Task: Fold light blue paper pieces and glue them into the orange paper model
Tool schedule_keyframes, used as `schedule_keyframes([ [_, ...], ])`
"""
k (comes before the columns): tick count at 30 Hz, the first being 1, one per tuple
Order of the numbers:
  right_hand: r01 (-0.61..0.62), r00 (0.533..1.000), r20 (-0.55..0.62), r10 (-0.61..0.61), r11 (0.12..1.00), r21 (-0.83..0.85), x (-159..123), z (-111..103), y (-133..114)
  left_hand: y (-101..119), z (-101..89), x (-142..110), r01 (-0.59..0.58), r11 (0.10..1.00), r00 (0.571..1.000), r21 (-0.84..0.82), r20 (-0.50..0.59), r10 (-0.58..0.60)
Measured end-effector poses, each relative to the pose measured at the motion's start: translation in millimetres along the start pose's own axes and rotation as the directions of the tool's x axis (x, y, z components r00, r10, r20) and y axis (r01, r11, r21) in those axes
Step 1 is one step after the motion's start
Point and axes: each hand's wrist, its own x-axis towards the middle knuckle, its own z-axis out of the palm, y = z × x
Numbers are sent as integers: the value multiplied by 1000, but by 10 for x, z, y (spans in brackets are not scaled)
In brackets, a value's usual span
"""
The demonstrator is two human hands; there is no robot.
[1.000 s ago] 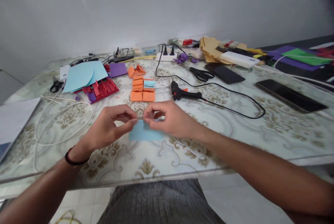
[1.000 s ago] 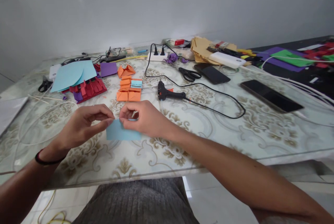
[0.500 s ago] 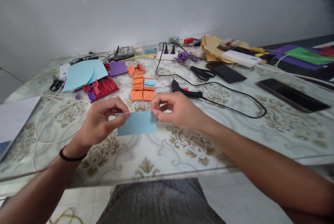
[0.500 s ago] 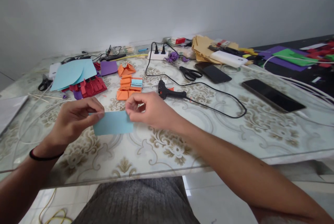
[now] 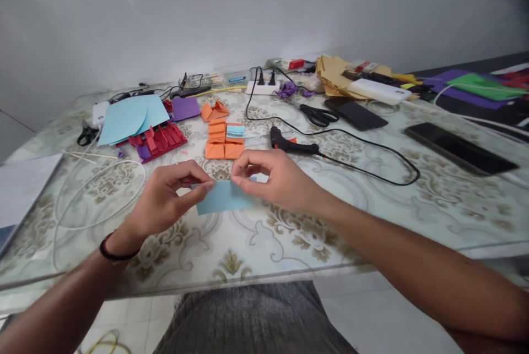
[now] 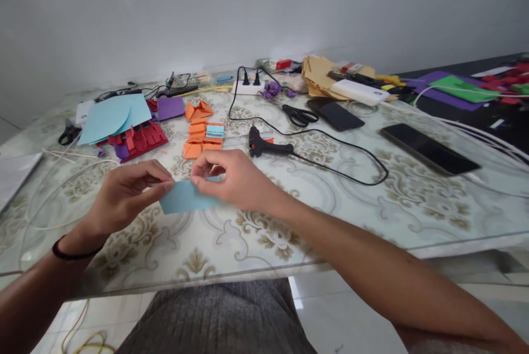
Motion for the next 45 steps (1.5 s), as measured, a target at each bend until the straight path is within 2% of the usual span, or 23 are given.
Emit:
schedule_keyframes([
  [13,28,999,38,-26,997,-66,-46,113,-71,69,123,-24,-72,997,995,25,68,70],
  [18,82,996,33,-79,992,-97,-55,144,-91,87,157,-46,-134,989,990,65,52,131],
  [21,107,994,16,-106,986,-127,-39,93,-77,79,133,-47,-162,980,987,114,7,162],
  [25,109,993,-37,-114,988,-112,4,-49,-26,35,68,-19,-131,983,983,131,-111,146],
  [28,103,990,-82,-111,989,-103,34,-144,-1,7,42,4,-104,988,979,109,-162,121],
  [31,91,991,-88,-100,991,-99,42,-160,-8,4,54,6,-77,991,985,108,-147,93],
  [37,73,997,33,-69,989,-131,4,5,-44,46,106,-10,-70,988,995,135,-54,78],
  [45,71,997,-12,-74,985,-160,0,-44,-61,18,68,12,-45,995,997,92,-53,50],
])
